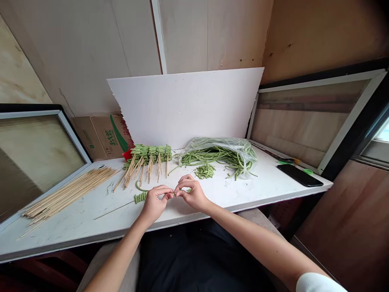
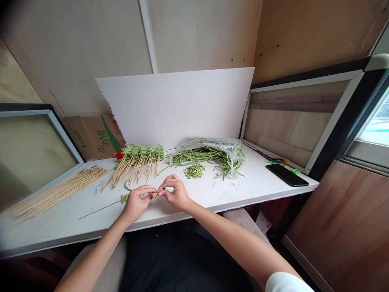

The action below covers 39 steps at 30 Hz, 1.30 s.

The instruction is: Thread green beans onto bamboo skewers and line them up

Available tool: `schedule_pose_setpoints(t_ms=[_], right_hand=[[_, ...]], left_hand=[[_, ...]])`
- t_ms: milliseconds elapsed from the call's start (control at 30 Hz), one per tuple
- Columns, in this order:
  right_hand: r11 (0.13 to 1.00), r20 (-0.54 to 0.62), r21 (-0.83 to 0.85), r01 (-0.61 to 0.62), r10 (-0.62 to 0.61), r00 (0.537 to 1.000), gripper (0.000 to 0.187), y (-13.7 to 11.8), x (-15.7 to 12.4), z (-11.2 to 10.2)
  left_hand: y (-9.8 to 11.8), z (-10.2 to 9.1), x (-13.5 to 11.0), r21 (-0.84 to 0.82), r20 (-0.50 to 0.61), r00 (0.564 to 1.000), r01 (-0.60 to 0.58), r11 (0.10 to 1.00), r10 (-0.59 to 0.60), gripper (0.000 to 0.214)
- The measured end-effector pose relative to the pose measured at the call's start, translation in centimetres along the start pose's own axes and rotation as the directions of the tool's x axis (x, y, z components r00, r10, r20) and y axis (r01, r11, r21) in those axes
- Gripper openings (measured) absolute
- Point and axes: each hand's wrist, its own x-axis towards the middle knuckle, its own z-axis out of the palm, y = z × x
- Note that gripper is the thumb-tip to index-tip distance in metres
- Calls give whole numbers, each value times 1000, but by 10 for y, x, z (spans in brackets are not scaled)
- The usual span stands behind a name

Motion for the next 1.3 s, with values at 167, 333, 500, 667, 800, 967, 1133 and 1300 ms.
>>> schedule_pose_setpoints(t_ms=[167, 333, 500, 667, 800, 967, 1133, 1300], right_hand=[[997, 22, 54, -54, 53, 998, 25, 0, -1, 3], [999, 19, 19, 40, -41, 999, 22, -3, -2, 4], [998, 25, 20, 57, -57, 998, 16, 1, -1, 4], [993, 71, 100, -60, 53, 996, 14, 18, 0, 6], [989, -19, 95, -116, 118, 993, 22, 30, 14, -20], [973, -122, -223, -53, 26, 992, 16, 34, 28, -57], [845, 151, -535, 12, 82, 985, 9, 38, 19, -49], [796, 310, -604, 35, 195, 931, 14, 39, 16, -49]], left_hand=[[3, -11, 4, -6, 90, 996, 16, 1000, -16, 21], [1, -23, 8, 112, 175, 985, -21, 993, 1, 24], [2, -25, 10, 175, 227, 974, -54, 983, 13, 27], [1, -24, 10, 203, 247, 969, -57, 978, 5, 26], [-6, -40, 12, 149, 217, 976, -20, 989, -13, 24], [-17, -67, 18, 47, 76, 987, 139, 989, -142, 20], [-16, -59, 17, 84, 93, 978, 179, 980, -187, 23], [-17, -52, 15, 148, 130, 977, 146, 978, -166, 29]])
